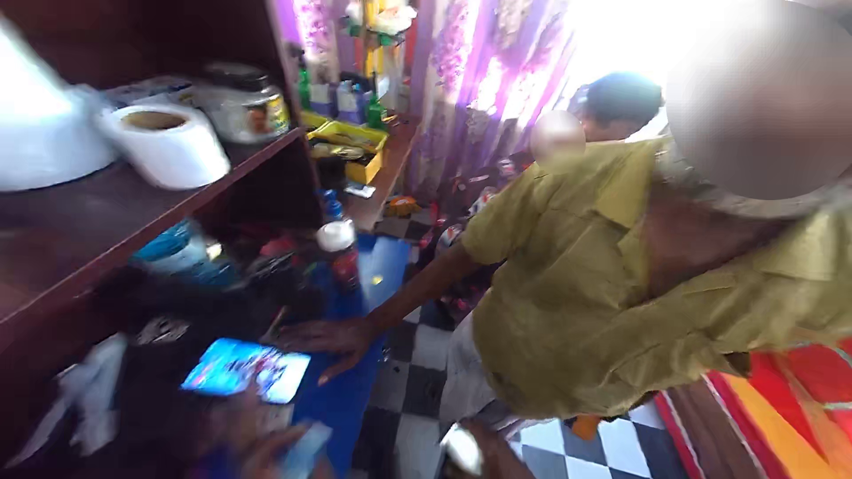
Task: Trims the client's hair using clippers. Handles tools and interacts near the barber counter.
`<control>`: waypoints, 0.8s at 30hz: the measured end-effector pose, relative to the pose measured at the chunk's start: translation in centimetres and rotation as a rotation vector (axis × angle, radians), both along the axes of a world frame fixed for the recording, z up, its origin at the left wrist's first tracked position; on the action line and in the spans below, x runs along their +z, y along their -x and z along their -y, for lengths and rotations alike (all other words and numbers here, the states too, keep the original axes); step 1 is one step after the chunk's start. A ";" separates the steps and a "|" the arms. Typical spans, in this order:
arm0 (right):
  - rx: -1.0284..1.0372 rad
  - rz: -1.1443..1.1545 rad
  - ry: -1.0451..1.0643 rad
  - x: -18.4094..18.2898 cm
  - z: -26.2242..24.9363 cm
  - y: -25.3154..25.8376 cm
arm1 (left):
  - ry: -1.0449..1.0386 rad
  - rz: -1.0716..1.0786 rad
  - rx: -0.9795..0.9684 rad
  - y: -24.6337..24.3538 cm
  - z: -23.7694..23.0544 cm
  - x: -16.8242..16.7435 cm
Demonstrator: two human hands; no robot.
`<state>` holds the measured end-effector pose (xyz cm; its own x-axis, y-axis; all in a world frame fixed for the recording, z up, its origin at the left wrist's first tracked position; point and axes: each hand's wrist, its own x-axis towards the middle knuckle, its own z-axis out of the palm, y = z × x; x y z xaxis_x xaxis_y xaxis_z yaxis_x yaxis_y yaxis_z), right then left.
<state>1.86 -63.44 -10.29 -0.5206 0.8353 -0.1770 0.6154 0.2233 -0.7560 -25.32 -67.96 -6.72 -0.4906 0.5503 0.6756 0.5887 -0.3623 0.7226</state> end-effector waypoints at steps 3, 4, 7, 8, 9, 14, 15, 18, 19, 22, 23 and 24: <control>-0.025 0.037 0.021 0.6 0.8 -0.4 | 0.089 -0.101 -0.237 -0.7 0.0 -1.4; -0.026 0.044 0.013 0.1 0.9 -0.9 | 0.118 -0.165 -0.304 -1.1 0.1 -1.7; -0.039 0.037 -0.008 -1.6 1.3 -2.9 | 0.194 -0.278 -0.465 -3.0 0.4 -2.1; -0.046 0.030 -0.002 -1.9 1.5 -3.4 | 0.194 -0.289 -0.489 -3.6 0.5 -2.2; -0.045 0.021 0.007 -2.2 1.5 -3.9 | 0.186 -0.288 -0.500 -4.1 0.6 -2.4; -0.022 0.004 0.079 -2.3 0.9 -3.9 | 0.205 -0.269 -0.463 -5.5 0.7 -2.4; -0.013 0.003 0.088 -2.4 0.6 -3.8 | 0.219 -0.275 -0.453 -5.6 0.7 -2.3; 0.034 -0.044 0.044 -3.2 -0.2 -3.9 | 0.258 -0.276 -0.454 -6.0 0.7 -2.2; 0.053 -0.051 0.037 -3.2 -0.5 -4.1 | 0.264 -0.278 -0.457 -6.3 0.7 -2.0; 0.072 -0.029 0.086 -3.2 -1.5 -4.9 | 0.258 -0.282 -0.440 -7.2 0.5 -1.6; 0.080 -0.017 0.105 -3.1 -1.9 -5.2 | 0.244 -0.283 -0.429 -7.6 0.4 -1.6; 0.092 -0.008 0.123 -3.0 -2.2 -5.4 | 0.235 -0.279 -0.416 -8.0 0.4 -1.6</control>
<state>7.30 -61.20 -13.32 -0.5958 0.7563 -0.2702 0.5902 0.1842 -0.7859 -17.28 -68.35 -8.33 -0.0199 0.8112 0.5844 0.6113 -0.4527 0.6492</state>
